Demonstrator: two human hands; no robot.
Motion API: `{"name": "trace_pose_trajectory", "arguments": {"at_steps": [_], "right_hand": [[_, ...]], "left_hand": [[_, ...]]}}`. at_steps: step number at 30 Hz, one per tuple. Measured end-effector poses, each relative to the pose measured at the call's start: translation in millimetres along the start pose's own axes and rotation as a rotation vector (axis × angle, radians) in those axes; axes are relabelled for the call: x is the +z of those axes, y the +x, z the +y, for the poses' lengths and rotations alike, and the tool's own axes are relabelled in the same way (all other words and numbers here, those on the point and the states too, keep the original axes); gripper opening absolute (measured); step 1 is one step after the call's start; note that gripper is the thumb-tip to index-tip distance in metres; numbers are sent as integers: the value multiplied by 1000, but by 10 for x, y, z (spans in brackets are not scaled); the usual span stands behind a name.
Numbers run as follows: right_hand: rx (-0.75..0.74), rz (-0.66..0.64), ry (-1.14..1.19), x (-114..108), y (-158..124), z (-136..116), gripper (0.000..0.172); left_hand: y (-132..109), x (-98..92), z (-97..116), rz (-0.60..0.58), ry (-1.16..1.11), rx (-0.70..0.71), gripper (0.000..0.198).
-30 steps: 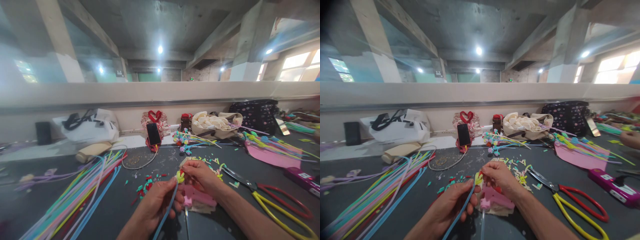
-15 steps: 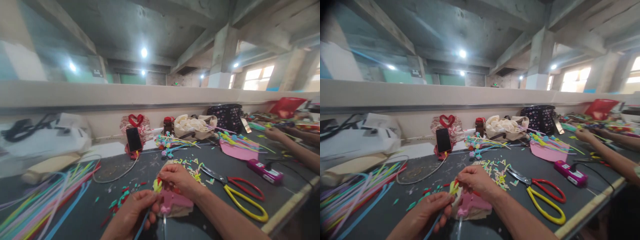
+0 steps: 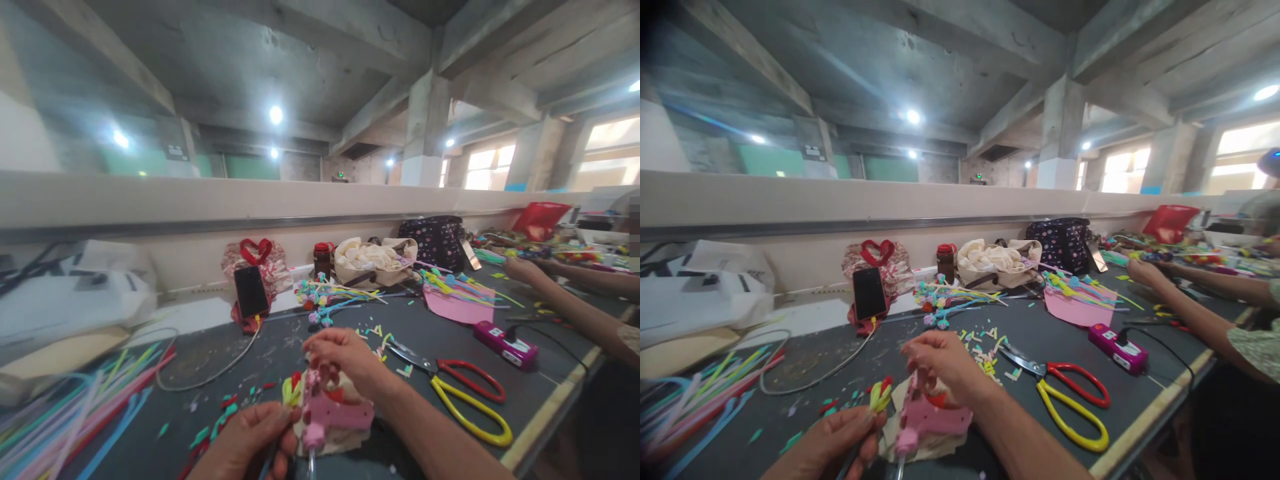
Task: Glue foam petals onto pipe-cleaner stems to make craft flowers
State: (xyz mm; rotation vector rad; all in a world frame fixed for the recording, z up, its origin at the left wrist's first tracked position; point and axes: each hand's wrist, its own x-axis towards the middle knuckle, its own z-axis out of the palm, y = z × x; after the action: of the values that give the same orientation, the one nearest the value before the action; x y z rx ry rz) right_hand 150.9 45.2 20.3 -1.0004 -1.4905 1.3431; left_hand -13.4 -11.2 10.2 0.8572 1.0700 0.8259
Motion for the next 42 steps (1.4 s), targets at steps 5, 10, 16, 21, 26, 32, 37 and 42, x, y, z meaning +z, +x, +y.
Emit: {"name": "trace_pose_trajectory", "arguments": {"at_steps": [5,10,16,21,26,32,37,42], "right_hand": [[-44,245,-307,-716,-33,-114,27],[120,373,-745,-1348,-17,51,19],[331,350,-1142,-1373,150,341,23],[385,320,-1263,-1334,250,429,25],[279,314,-1231,-1377,207,397,25],[33,288,-982,-1255,173,401,9],[-50,275,-721,-1158,168,394,17],[-35,245,-518,-1031,134,308,15]], "left_hand": [[44,-44,5,22,-25,18,33],[36,-23,1,24,-65,35,34],[57,-23,-39,35,-59,77,32],[71,-25,-47,34,-44,93,27],[70,-23,-33,19,-52,81,30],[90,-35,-63,-16,-58,107,24],[90,-34,-56,-27,-63,124,25],[89,-25,-46,-33,-89,143,24]]}}
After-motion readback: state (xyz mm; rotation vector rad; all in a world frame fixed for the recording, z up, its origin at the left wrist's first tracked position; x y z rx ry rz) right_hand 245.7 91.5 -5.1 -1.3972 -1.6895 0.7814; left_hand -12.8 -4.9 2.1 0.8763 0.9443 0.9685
